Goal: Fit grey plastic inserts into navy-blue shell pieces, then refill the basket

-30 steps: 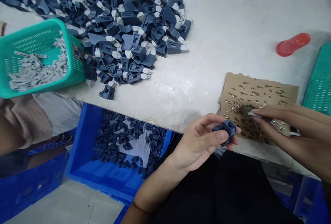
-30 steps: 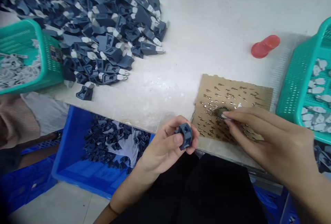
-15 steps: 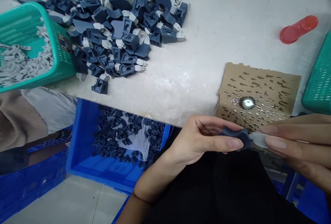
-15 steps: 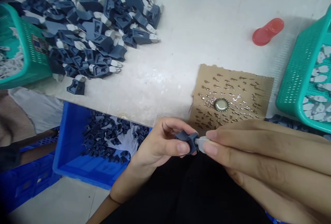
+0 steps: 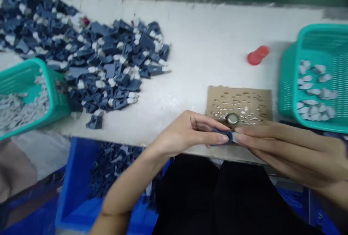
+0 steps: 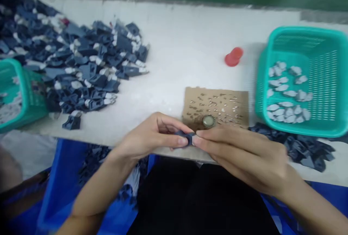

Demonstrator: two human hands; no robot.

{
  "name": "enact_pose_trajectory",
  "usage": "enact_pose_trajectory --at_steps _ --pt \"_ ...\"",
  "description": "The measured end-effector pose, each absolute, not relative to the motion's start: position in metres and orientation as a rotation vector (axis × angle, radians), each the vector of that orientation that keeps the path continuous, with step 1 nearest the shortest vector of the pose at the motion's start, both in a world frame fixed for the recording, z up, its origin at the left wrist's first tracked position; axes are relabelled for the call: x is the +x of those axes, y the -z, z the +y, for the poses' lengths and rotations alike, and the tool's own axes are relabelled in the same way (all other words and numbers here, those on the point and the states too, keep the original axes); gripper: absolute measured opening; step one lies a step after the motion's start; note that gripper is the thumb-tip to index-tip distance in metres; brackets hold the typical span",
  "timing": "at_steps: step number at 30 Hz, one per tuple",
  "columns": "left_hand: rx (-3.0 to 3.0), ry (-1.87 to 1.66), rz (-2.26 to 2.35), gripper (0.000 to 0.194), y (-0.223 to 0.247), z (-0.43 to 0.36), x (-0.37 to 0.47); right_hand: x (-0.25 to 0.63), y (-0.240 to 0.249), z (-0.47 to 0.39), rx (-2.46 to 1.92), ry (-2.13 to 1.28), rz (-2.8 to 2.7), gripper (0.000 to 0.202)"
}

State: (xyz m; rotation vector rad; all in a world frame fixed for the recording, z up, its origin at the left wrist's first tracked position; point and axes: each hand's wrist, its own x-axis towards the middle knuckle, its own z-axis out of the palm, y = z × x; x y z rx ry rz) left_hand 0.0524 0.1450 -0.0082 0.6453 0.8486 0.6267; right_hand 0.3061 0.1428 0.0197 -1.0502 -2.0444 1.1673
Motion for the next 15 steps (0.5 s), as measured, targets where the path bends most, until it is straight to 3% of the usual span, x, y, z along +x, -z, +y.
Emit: enact_pose_trajectory --at_steps 3,7,11,15 --pt "1.204 -0.754 1.305 0.036 -0.016 0.223 0.04 0.326 -0.009 0.16 -1.138 -0.646 -2.03 0.066" --pt "1.561 -1.05 1.912 0.052 -0.039 0.361 0.03 0.375 -0.008 0.173 -1.625 -0.2 -1.682 0.03" --pt "1.399 -0.9 2.09 0.053 -0.027 0.454 0.034 0.414 -0.001 0.196 -1.822 -0.316 -1.983 0.022" --pt "1.355 -0.85 2.298 0.05 -0.018 0.454 0.036 0.418 0.015 0.226 -1.711 -0.588 -2.169 0.029"
